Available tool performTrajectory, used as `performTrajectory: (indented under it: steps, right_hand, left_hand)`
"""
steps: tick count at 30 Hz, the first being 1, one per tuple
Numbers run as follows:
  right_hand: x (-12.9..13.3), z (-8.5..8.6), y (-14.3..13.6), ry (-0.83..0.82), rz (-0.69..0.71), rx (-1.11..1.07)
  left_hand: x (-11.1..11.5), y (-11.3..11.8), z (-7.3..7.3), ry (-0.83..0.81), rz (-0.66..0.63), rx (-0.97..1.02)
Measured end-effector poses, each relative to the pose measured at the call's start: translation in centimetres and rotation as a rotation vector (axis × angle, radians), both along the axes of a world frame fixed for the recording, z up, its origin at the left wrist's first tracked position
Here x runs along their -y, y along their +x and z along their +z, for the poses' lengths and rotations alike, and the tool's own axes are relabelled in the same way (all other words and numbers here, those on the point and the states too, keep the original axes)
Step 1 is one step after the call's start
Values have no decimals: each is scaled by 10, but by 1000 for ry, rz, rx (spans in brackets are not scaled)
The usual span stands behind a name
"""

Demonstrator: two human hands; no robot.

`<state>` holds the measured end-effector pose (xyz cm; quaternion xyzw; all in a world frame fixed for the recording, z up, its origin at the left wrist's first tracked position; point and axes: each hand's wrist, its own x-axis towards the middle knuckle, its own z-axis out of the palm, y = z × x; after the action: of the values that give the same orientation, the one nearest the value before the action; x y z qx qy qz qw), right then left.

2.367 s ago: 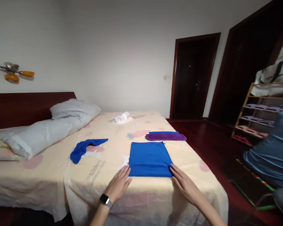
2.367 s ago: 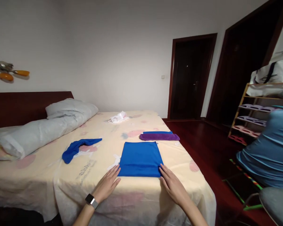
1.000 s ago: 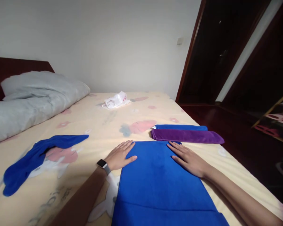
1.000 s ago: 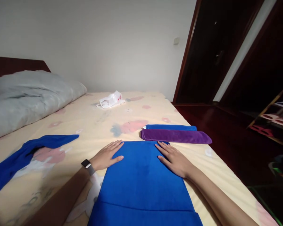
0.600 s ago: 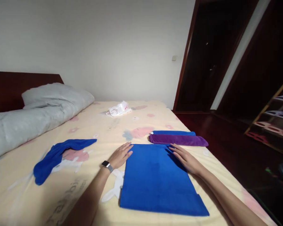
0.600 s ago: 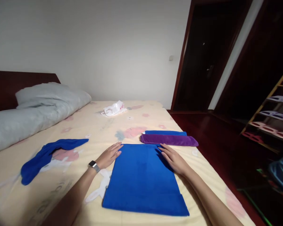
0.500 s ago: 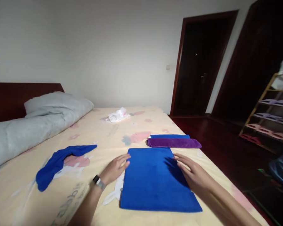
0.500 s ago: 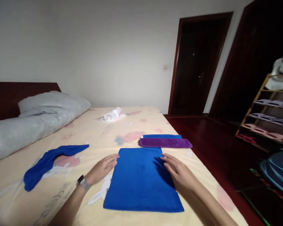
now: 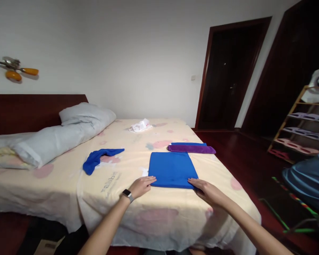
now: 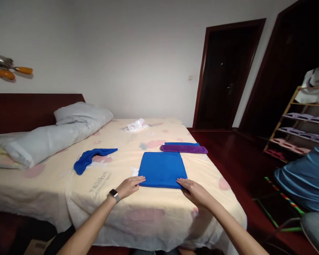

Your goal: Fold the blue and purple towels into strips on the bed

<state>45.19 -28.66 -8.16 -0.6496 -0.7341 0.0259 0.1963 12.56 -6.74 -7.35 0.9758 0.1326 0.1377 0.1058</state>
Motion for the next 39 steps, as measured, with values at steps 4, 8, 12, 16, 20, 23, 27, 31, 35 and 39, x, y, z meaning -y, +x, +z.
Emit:
performTrajectory:
  steps: [4,8,12,16,20,23,27,31,35,39]
  right_hand:
    - [9,12,-10,64,-11,36]
    - [29,13,-13,129,-29,71]
    - [50,-10,-13,130,-41,-6]
    - [60,-30,-13,109,-99,-230]
    - [56,-28,-12,91,-129,-426]
    - [48,-23,-11,110,-183,-544]
    - [36,-28,-9,165,-289,-581]
    - [29,-41,-7,239,-432,-517]
    - [28,-48,-11,199,-560,-444]
    - [29,-47,-18,221,-577,-241]
  left_hand:
    - [6,-3,8,105,16,12]
    - [28,-25,14,116,36,59]
    - [53,-47,-2,-1,20,115]
    - [60,-52,-22,-279,143,230]
    - [53,-45,-20,-480,261,267]
    - [48,-36,-12,-487,347,269]
    - [50,-25,-13,-511,459,331]
    - [60,-21,-22,-485,545,449]
    - [69,-19,-25,-464,578,545]
    - [74,-13,-18,-325,606,600]
